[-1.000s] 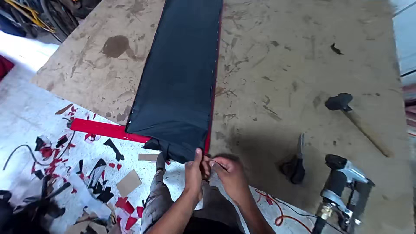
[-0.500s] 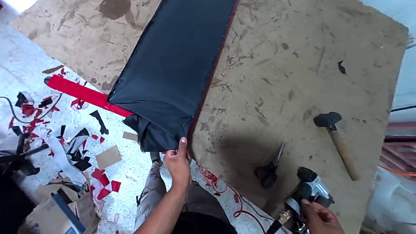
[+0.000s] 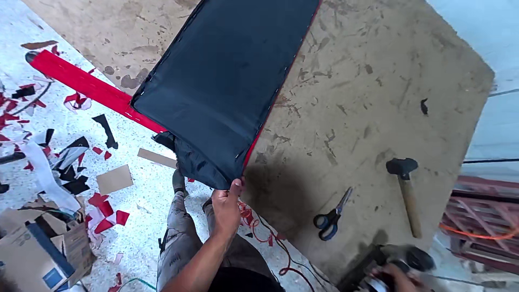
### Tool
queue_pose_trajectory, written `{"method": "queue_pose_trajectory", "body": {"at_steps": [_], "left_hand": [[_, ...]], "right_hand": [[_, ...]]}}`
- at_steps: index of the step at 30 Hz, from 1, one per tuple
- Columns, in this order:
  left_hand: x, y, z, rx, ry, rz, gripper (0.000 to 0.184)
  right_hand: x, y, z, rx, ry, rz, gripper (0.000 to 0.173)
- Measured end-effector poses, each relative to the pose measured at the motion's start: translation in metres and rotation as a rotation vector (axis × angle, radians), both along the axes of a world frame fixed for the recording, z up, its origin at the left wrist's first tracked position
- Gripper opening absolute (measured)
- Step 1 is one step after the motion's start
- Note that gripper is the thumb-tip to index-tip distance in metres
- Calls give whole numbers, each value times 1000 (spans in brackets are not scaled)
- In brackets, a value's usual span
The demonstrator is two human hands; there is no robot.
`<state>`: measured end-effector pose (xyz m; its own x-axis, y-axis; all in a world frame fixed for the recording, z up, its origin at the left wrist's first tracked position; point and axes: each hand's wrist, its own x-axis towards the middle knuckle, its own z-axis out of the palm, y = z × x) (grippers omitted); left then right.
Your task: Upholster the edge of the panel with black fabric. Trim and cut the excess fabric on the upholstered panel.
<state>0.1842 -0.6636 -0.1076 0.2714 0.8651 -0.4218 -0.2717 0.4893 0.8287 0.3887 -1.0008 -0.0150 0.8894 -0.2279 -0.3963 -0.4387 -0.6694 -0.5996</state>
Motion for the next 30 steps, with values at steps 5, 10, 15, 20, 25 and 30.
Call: {"method": "queue_pose_trajectory", "body": {"at_steps": [5,10,15,20,25,30], "left_hand": [[-4,0,-7,28,-44,-28,13],[-12,3,-11,23,-55,-62,12],[-17,8,-15,14,-71,-62,13],[-21,12,-19,15,-97,-90,14],[-22,11,-24,66,-82,-96,16],[-22,12,-24,65,-101,-106,18]], "right_hand": [[-8,89,88,328,227,423,23],[-45,242,115,-68,-48,1375,34],[-45,306,65,-50,-172,1725,34],[-41,308,51,-166,-154,1786,42],[-43,312,51,-197,-165,1825,39],[-29,322,68,-205,-173,1769,31]]}}
